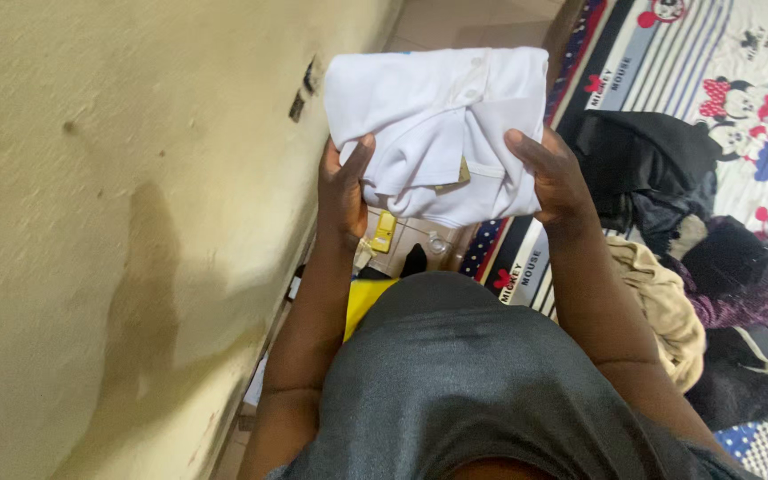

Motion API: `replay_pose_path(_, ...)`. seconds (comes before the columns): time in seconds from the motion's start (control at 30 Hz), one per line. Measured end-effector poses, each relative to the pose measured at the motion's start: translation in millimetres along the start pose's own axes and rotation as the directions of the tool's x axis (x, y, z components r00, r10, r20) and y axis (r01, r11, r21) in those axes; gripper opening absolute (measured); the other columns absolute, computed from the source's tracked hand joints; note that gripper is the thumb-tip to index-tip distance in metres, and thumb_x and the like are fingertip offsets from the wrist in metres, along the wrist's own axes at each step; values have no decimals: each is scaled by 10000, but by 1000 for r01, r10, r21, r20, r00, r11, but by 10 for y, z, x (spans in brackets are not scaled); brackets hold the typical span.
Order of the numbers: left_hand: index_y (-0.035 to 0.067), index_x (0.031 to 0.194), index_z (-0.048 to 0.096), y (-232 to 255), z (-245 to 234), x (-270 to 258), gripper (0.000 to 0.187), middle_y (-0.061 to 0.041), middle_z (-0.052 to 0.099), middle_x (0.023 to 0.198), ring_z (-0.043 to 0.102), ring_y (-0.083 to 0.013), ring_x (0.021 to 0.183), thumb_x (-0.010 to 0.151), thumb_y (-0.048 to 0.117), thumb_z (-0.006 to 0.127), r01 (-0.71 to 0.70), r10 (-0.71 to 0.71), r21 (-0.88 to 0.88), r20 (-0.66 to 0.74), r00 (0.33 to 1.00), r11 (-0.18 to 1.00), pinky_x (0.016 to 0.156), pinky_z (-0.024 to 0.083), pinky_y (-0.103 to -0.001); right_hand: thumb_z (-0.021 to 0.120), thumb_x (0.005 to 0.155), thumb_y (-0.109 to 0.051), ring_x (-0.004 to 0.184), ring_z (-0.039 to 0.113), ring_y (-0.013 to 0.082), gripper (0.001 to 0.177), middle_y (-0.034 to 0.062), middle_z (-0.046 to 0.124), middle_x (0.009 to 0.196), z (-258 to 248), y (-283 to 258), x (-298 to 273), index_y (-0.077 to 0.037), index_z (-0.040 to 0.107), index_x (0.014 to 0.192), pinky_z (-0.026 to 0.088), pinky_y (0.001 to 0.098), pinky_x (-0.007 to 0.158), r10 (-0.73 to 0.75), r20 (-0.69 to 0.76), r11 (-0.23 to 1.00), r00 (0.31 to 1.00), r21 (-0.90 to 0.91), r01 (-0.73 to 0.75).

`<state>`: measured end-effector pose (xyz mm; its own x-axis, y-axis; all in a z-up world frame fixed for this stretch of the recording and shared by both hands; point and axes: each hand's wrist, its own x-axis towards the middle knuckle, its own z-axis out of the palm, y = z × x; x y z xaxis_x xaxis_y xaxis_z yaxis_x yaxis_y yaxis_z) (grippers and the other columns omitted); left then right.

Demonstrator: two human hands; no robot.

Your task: The person folds a black garment, places it in a bin with other clothes, and then folds a white shirt on a bed.

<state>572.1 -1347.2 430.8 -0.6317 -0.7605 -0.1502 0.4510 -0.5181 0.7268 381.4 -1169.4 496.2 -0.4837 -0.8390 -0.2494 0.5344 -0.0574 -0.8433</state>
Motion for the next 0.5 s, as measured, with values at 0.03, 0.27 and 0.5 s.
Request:
replay_pose_path(0.03,-19,1408,530,-26,36,84,542,-141,657,1295,655,-233,1156,937,139,747,25,-26,-18,-8,1000,1000,1007,549,-384,703,931,-278,1207,645,232,674,154,649,1318,-35,-35,28,70,493,1468,542,363,1017,-8,22,1000,1000,14,8)
replay_pose_path(0.27,14,1390,531,-135,406,388,554,-140,657,1259,664,-235,1119,893,120,752,209,-209,-24,-2,978,978,971,560,-399,727,905,-276,1222,653,274,708,200,651,1324,-335,-27,67,73,463,1461,536,400,1058,-63,-62,991,996,115,70)
replay_pose_path(0.5,31,1374,544,-320,528,770,528,-120,657,1272,660,-213,1139,907,153,758,242,-260,141,127,957,960,990,555,-372,744,921,-269,1188,652,264,728,186,629,1317,-574,48,16,83,448,1486,547,402,1025,-121,-236,972,964,169,164)
